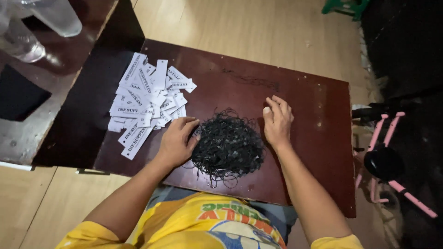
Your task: The person sits at a table and untangles a pile of black wires by hand. They repeatedly pull individual strands from the tangled mass, straighten them, and lay them on the table surface.
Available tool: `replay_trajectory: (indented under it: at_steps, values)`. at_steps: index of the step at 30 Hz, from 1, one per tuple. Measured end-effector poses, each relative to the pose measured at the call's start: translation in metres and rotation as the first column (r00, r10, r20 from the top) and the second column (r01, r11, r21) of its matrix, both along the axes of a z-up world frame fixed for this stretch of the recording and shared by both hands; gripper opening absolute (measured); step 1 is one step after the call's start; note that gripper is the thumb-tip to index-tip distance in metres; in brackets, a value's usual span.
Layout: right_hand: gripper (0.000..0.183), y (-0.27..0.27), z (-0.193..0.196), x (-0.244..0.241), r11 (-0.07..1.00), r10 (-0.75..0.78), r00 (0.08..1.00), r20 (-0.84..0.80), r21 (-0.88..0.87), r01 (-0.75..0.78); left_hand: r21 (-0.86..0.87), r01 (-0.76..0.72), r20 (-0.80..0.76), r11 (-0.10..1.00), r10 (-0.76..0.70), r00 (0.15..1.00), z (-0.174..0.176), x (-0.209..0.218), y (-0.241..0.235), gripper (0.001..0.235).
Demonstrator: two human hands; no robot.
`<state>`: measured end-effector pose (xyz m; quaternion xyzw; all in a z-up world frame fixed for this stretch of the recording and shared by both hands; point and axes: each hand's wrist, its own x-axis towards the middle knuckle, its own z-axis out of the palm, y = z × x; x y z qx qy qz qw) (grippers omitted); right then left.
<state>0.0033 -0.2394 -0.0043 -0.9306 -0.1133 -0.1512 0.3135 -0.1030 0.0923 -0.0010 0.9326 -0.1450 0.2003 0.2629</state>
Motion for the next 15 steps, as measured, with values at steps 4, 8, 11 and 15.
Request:
replay_trajectory:
  at_steps: [4, 8, 11, 15]
  values:
    - [0.045, 0.002, 0.003, 0.005, 1.0, 0.013, 0.999, 0.032, 0.026, -0.013, 0.03, 0.011, 0.036, 1.0, -0.012, 0.999, 0.009, 0.006, -0.001, 0.047]
    - [0.045, -0.001, -0.005, -0.001, 1.0, 0.009, 1.0, 0.023, -0.001, -0.009, 0.034, 0.003, -0.004, 0.999, -0.003, 1.0, 0.007, -0.001, -0.002, 0.042]
    - [0.043, -0.003, -0.005, 0.001, 1.0, 0.011, 0.998, 0.056, -0.028, -0.01, 0.039, -0.008, 0.01, 0.999, 0.008, 1.0, 0.005, 0.002, -0.002, 0.042]
    - [0.042, -0.005, -0.01, -0.002, 1.0, 0.007, 0.997, 0.079, 0.004, -0.008, 0.027, -0.006, 0.013, 1.0, 0.006, 1.0, 0.004, 0.0, -0.003, 0.044]
